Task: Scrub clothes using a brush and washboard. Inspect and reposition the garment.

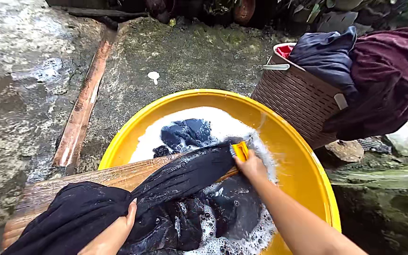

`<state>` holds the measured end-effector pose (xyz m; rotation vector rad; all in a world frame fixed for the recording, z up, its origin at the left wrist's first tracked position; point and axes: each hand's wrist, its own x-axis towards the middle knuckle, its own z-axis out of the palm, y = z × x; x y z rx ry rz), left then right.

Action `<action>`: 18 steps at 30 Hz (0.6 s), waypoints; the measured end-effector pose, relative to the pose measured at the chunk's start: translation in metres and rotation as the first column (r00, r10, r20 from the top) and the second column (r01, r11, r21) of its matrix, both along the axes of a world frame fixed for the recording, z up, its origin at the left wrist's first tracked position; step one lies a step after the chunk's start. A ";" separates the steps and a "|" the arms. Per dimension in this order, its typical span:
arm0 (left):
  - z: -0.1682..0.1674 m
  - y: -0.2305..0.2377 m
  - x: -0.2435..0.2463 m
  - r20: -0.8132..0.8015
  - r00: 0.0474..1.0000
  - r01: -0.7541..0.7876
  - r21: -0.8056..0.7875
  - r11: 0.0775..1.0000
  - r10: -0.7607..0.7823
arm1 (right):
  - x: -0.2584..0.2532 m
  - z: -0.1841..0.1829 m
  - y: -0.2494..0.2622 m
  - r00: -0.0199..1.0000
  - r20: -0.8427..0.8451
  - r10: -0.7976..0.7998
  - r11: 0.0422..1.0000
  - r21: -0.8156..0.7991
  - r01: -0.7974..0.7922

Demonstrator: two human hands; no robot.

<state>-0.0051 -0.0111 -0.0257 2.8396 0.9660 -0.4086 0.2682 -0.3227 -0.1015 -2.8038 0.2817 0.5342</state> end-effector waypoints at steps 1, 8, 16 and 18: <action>-0.001 0.000 -0.001 0.003 1.000 -0.001 0.001 1.000 0.001 | 0.013 0.003 0.001 0.999 -0.028 -0.046 0.999 0.010 0.046; -0.010 0.002 -0.005 0.087 0.996 0.018 0.059 0.998 -0.023 | -0.086 0.067 0.127 0.920 -0.045 0.390 0.874 0.333 -0.355; 0.002 -0.002 -0.003 0.000 1.000 0.010 -0.008 1.000 -0.010 | -0.016 0.016 0.063 0.972 0.012 0.234 0.964 0.127 -0.234; -0.005 0.000 -0.005 0.075 0.997 0.031 0.048 0.998 -0.035 | 0.017 0.010 0.039 0.998 0.005 0.062 0.995 0.073 -0.063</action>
